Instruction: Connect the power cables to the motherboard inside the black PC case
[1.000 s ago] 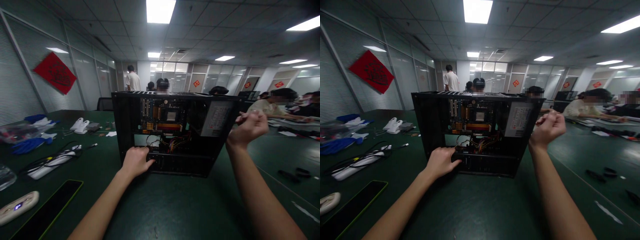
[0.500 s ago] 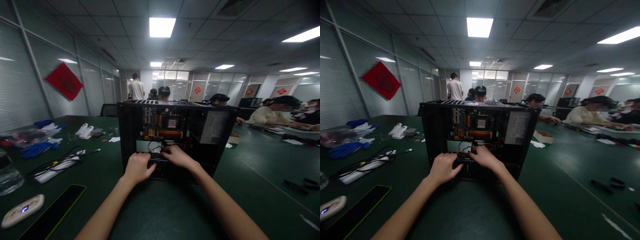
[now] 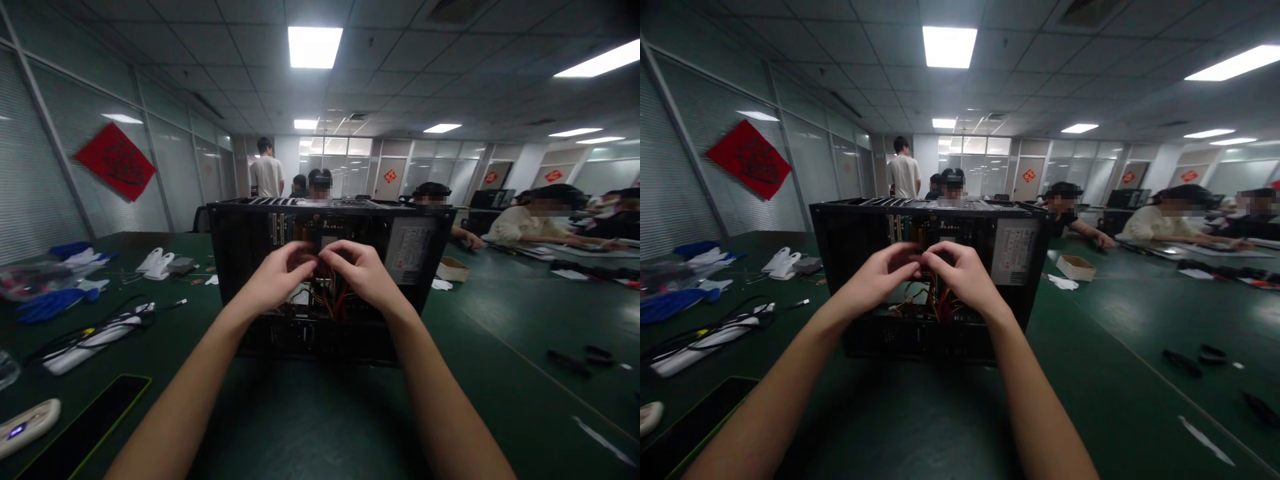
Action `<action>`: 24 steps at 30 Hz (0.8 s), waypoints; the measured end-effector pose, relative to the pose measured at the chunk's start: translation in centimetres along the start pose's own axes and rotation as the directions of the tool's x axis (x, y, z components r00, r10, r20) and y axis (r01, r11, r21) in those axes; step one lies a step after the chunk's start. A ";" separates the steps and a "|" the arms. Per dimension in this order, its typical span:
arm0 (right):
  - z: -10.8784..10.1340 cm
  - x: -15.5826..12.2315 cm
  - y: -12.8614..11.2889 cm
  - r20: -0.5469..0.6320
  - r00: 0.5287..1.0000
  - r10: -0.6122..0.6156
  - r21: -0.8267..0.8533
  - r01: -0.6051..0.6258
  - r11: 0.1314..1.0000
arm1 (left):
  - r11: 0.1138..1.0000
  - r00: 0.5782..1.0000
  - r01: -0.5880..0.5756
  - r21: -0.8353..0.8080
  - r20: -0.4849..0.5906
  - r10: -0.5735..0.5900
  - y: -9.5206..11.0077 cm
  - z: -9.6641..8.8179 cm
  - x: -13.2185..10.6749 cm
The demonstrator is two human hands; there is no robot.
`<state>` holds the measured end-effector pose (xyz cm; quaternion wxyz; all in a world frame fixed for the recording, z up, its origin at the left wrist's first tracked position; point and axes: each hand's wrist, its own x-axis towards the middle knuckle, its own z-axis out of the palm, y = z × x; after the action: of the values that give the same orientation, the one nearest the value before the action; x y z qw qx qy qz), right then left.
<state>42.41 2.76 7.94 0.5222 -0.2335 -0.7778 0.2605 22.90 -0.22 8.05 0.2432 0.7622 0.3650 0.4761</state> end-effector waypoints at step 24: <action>-0.2 -0.7 -0.4 -0.015 0.995 0.097 0.217 -0.091 0.972 | 0.993 0.990 -0.097 -0.068 0.096 0.103 0.9 -0.6 -0.3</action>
<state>42.80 2.08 7.81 0.5414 -0.2152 -0.7263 0.3648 22.60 -0.99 8.79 0.2607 0.7943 0.2985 0.4605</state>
